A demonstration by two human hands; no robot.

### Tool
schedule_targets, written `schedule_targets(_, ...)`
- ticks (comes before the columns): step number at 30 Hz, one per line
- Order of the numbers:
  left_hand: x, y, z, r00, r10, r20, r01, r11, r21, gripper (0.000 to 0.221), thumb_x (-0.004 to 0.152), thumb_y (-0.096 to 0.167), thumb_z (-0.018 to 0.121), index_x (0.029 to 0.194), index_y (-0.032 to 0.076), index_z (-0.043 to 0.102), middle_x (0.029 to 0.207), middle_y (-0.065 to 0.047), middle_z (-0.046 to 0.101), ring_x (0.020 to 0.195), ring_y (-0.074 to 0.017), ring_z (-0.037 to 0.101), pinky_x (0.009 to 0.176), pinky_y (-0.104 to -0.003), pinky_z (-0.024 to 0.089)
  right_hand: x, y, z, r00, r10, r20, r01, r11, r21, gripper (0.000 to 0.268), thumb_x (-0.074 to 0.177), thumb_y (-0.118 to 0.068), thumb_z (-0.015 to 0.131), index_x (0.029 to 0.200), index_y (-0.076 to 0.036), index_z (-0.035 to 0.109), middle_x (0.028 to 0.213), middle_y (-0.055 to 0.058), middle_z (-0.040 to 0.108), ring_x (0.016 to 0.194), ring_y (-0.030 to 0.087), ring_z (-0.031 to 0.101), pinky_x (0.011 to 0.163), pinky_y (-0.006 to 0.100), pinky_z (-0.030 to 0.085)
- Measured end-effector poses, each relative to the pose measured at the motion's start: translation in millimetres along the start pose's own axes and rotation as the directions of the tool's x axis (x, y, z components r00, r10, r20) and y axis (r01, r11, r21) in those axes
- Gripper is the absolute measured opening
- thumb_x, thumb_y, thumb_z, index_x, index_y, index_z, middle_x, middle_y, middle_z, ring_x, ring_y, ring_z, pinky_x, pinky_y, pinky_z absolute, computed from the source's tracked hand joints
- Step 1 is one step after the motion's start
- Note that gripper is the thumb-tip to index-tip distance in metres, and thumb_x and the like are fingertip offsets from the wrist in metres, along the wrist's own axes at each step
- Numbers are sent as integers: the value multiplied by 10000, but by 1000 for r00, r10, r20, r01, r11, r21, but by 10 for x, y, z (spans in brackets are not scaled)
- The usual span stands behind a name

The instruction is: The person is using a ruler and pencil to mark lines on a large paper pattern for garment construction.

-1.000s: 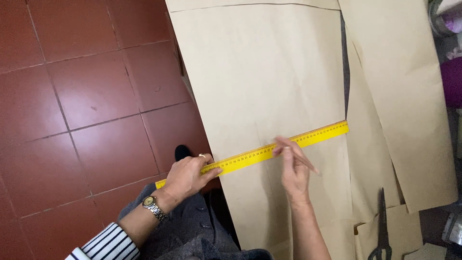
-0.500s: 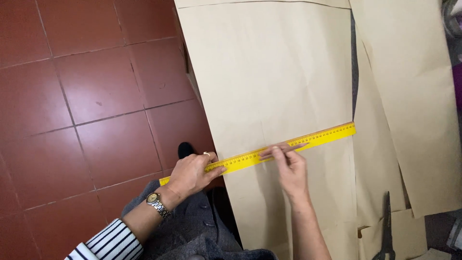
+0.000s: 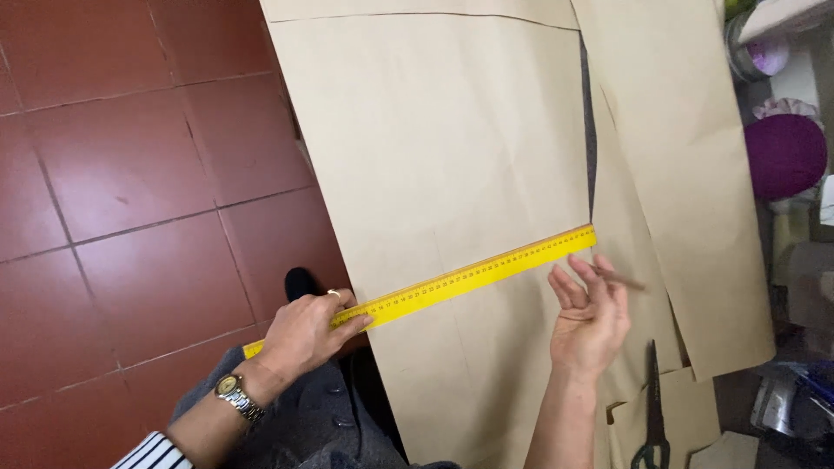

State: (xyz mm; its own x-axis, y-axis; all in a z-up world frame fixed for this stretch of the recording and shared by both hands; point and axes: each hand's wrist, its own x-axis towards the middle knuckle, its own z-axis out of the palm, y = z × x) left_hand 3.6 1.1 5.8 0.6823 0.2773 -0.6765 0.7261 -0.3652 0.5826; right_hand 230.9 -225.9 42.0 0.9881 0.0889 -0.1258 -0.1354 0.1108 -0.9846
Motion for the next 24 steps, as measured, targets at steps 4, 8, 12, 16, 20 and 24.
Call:
schedule_targets(4, 6, -34, 6, 1000, 13, -4, -13, 1000, 5, 302, 833, 487, 617, 965, 220, 668, 909, -97, 753, 936, -341, 697, 808, -448, 545, -223, 169, 193, 973, -20, 230, 46, 993, -107, 225, 987, -157, 490, 1157, -15, 529, 969, 218, 685, 872, 306, 716, 792, 422, 616)
schedule_targets(8, -14, -61, 13, 999, 41, -21, -41, 999, -6, 319, 832, 490, 620, 965, 203, 667, 905, -105, 748, 928, -351, 697, 797, -453, 543, -531, 328, 507, 843, 128, 523, 52, 947, -316, 223, 970, -127, 487, 1082, 10, 623, 786, 207, 694, 646, 285, 723, 666, 403, 621)
schedule_targets(12, -17, -58, -8, 999, 49, -16, -49, 999, 5, 320, 828, 481, 622, 975, 201, 669, 914, -95, 752, 929, -351, 694, 802, -450, 540, -709, 206, 846, 641, 184, 746, 224, 884, -410, 180, 863, -42, 629, 1005, -25, 738, 793, 121, 694, 601, 192, 727, 631, 325, 638)
schedule_targets(16, -20, -44, -35, 998, 55, -23, -55, 999, 5, 316, 828, 475, 619, 968, 195, 669, 909, -90, 754, 924, -349, 696, 799, -452, 542, -711, 104, 978, 579, 223, 784, 267, 857, -441, 167, 857, -58, 650, 998, -26, 734, 810, 140, 699, 678, 206, 724, 669, 322, 617)
schedule_targets(20, -29, -21, -48, 999, 40, -22, -40, 999, 0, 321, 830, 487, 616, 959, 198, 669, 902, -94, 751, 920, -349, 695, 796, -443, 542, -745, 55, 1083, 504, 259, 824, 320, 830, -457, 156, 865, -53, 637, 984, -12, 729, 823, 180, 718, 730, 256, 723, 688, 350, 611)
schedule_targets(24, -42, 5, -45, 1000, 13, -14, -13, 1000, 2, 313, 815, 494, 627, 955, 216, 668, 906, -93, 750, 923, -352, 693, 800, -435, 542, -766, 124, 1105, 438, 274, 856, 340, 831, -440, 138, 858, -32, 649, 972, -12, 723, 842, 193, 717, 780, 293, 722, 704, 373, 609)
